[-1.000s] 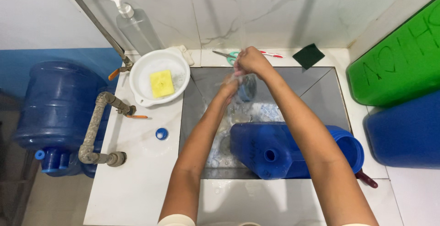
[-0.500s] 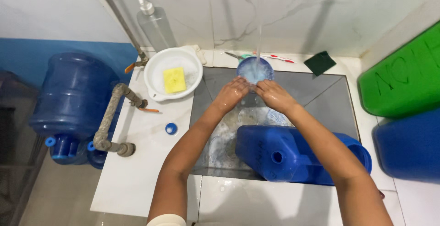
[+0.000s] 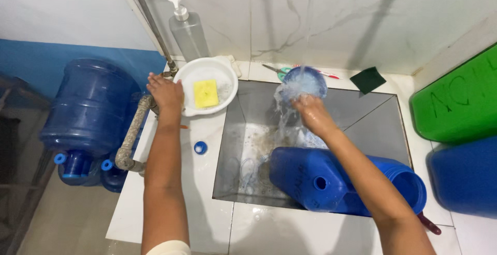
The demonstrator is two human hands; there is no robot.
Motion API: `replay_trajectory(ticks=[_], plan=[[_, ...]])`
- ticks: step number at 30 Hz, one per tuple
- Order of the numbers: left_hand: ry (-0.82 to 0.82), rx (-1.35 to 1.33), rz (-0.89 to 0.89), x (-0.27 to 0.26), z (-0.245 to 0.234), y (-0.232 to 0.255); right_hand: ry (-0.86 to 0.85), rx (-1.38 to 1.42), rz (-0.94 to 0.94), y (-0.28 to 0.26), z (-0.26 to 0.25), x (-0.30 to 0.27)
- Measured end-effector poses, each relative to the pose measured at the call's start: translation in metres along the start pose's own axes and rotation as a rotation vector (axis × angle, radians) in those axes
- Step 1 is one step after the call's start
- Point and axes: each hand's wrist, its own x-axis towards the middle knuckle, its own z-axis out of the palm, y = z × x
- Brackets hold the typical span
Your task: The person cleans a large blue plastic container and its lid in a sink. They use a yellow sponge to scrub the exterior and interior of the container, then rinse it with water from the tap. The person also scrubs the lid and rinses it before placing it back on the container.
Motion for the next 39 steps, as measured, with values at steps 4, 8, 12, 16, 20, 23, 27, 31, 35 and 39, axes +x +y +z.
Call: replay_trajectory(ticks=[4, 8, 12, 16, 20, 23, 27, 31, 35, 39], plan=[[-0.058, -0.128, -0.044, 0.004, 0.016, -0.003, -0.048, 0.007, 0.044, -0.011, 0.0, 0.008], [-0.113, -0.138, -0.073, 0.008, 0.007, -0.001, 0.097, 0.064, -0.11, -0.017, 0.003, 0.005], [-0.133, -0.202, -0.08, 0.001, -0.003, 0.004, 0.1, 0.048, -0.071, -0.018, 0.008, 0.01], [-0.123, -0.198, -0.059, 0.001, -0.011, 0.006, 0.049, 0.033, -0.047, -0.026, 0.002, 0.009], [-0.239, -0.193, -0.09, -0.002, -0.012, 0.005, -0.029, -0.002, 0.09, -0.024, -0.006, 0.021], [-0.007, -0.189, -0.033, 0.008, -0.021, 0.011, 0.084, 0.059, -0.073, -0.034, -0.006, 0.014], [0.112, -0.208, 0.176, -0.05, -0.047, 0.012, 0.046, 0.018, 0.006, -0.03, -0.003, 0.006], [-0.107, -0.252, 0.383, -0.147, -0.103, 0.031, 0.152, 0.029, -0.028, -0.021, 0.007, 0.015], [0.185, -0.224, 0.516, -0.228, -0.136, 0.027, -0.038, 0.008, -0.105, -0.023, 0.008, 0.024], [-0.226, -0.238, 0.355, -0.262, -0.132, 0.02, 0.08, 0.07, -0.079, -0.029, 0.0, 0.029]])
